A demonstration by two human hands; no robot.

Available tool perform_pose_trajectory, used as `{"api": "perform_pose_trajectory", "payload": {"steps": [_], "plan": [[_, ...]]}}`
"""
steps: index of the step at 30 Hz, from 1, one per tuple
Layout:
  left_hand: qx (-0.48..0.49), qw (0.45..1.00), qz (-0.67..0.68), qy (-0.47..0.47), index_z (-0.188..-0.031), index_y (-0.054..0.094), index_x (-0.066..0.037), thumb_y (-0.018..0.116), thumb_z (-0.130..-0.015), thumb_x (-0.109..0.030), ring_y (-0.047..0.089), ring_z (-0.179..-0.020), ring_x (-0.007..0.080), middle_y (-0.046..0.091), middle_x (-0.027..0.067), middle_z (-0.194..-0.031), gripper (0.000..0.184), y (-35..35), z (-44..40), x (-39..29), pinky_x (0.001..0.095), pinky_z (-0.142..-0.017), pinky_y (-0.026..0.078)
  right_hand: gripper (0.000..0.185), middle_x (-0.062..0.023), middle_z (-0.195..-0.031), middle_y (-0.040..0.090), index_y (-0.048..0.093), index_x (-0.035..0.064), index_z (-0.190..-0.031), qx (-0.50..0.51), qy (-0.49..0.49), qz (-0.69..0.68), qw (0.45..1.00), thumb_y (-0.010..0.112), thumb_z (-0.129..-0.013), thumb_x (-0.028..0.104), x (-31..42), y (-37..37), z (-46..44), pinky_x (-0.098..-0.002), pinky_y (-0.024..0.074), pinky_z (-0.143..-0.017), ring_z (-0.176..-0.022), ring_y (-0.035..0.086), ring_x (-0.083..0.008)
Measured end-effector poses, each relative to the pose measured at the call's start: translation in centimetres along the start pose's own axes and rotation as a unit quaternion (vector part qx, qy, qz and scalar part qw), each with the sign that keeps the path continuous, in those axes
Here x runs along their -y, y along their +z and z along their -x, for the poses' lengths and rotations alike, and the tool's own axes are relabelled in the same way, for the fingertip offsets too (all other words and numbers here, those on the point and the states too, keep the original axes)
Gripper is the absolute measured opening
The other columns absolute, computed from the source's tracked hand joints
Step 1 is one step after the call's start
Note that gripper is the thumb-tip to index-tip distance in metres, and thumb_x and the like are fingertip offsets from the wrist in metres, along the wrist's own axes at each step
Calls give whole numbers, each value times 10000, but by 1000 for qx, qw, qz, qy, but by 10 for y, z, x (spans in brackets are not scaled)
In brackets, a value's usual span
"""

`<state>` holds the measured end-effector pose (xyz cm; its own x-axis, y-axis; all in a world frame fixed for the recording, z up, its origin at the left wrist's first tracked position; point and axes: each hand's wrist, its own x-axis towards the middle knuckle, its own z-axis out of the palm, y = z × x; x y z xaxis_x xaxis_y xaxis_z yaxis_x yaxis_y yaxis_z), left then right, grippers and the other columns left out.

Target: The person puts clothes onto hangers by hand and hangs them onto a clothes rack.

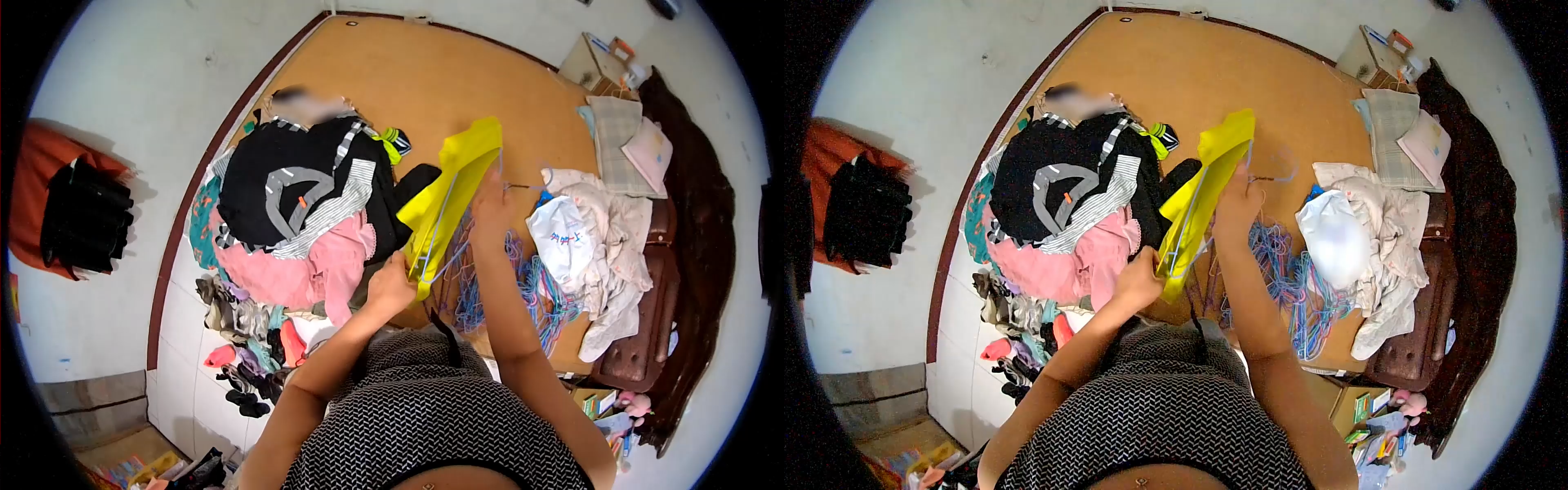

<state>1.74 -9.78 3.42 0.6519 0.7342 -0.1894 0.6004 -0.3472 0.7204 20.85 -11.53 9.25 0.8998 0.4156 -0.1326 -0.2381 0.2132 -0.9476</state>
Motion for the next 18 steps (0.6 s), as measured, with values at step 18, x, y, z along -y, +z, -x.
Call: {"api": "perform_pose_trajectory", "payload": {"steps": [18], "plan": [[-218, 975, 38, 32, -1275, 372, -59, 750, -713, -123, 548, -866, 246, 467, 142, -1120, 680, -39, -40, 12, 329, -748, 481, 290, -73, -645, 597, 643, -49, -941, 323, -34, 344, 881, 556, -915, 227, 72, -72, 20, -256, 407, -555, -613, 500, -84]]}}
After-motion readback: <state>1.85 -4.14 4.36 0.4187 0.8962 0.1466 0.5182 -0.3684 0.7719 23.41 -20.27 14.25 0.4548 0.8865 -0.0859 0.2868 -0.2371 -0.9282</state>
